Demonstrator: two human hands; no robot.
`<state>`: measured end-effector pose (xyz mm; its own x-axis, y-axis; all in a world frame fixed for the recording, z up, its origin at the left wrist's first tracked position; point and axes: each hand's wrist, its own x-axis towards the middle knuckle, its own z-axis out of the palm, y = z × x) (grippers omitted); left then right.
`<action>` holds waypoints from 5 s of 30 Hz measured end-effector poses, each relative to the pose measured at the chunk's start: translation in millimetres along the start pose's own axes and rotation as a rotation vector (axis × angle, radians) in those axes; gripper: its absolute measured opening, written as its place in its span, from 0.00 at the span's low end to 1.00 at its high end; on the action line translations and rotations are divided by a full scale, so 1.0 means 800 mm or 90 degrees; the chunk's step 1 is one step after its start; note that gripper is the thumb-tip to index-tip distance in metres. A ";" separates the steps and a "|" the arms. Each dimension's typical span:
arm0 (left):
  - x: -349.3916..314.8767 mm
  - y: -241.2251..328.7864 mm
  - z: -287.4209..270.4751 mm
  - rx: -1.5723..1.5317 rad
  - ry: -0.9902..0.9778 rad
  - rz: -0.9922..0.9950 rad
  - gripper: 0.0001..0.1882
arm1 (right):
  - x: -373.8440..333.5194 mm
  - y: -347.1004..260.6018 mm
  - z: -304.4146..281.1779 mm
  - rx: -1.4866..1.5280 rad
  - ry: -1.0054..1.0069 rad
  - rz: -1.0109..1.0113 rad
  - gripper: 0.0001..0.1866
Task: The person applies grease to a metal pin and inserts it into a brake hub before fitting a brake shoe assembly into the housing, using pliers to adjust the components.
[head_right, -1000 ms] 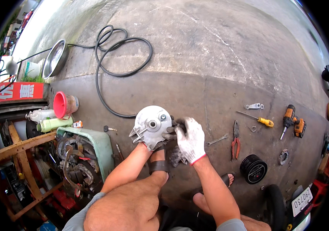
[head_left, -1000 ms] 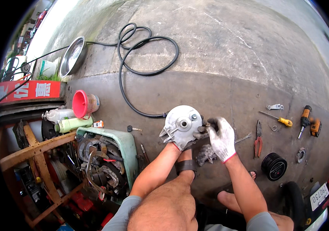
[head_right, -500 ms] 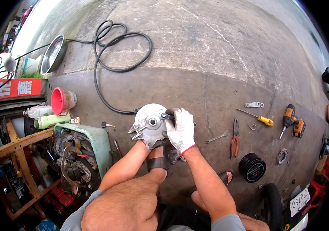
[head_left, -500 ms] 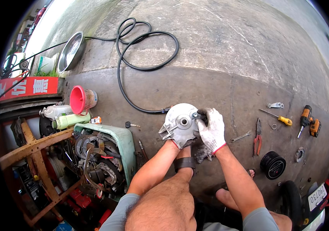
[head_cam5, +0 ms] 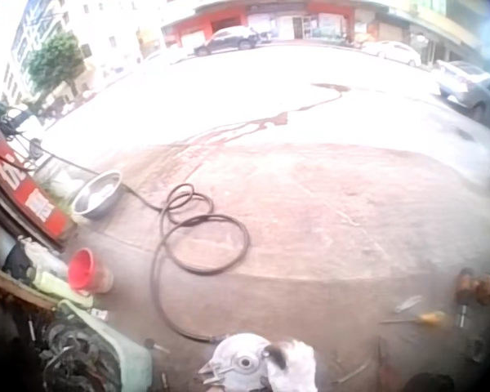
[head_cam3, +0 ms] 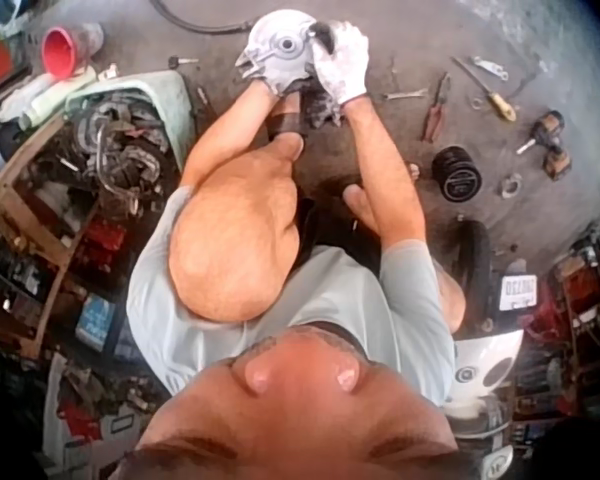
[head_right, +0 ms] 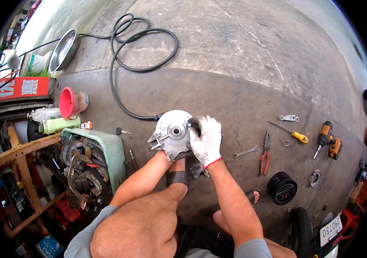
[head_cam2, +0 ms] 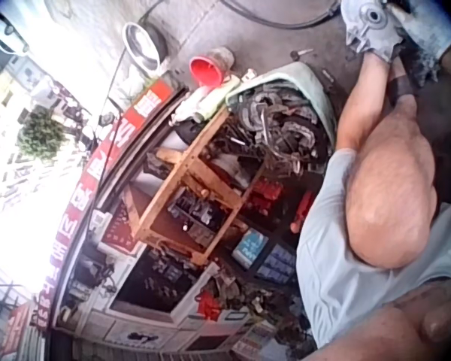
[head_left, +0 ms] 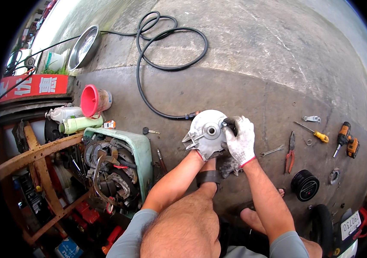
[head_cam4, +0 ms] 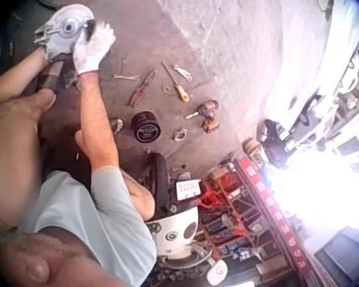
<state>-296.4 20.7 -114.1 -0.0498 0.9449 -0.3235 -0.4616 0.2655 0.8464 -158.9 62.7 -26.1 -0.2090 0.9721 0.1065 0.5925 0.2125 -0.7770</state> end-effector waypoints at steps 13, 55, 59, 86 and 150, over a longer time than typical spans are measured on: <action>-0.002 -0.017 -0.014 -0.623 -0.042 -0.099 0.28 | -0.004 0.002 0.004 0.010 -0.020 0.029 0.09; -0.012 0.033 0.022 -0.771 -0.269 -0.229 0.24 | -0.019 0.032 0.007 0.186 -0.013 0.310 0.07; -0.016 -0.003 -0.010 -0.778 -0.123 -0.166 0.24 | -0.018 0.017 0.008 0.154 -0.027 0.273 0.07; -0.010 -0.014 0.000 -0.711 0.175 -0.198 0.32 | -0.021 0.019 0.002 0.271 -0.030 0.347 0.06; 0.127 0.052 0.041 -0.290 -0.103 -0.160 0.21 | 0.044 -0.037 -0.052 0.116 0.117 0.085 0.31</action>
<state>-291.5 133.8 -97.5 0.2317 0.8899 -0.3929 -0.7807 0.4111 0.4707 -151.4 94.9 26.4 0.0161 0.9954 0.0943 0.4527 0.0768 -0.8883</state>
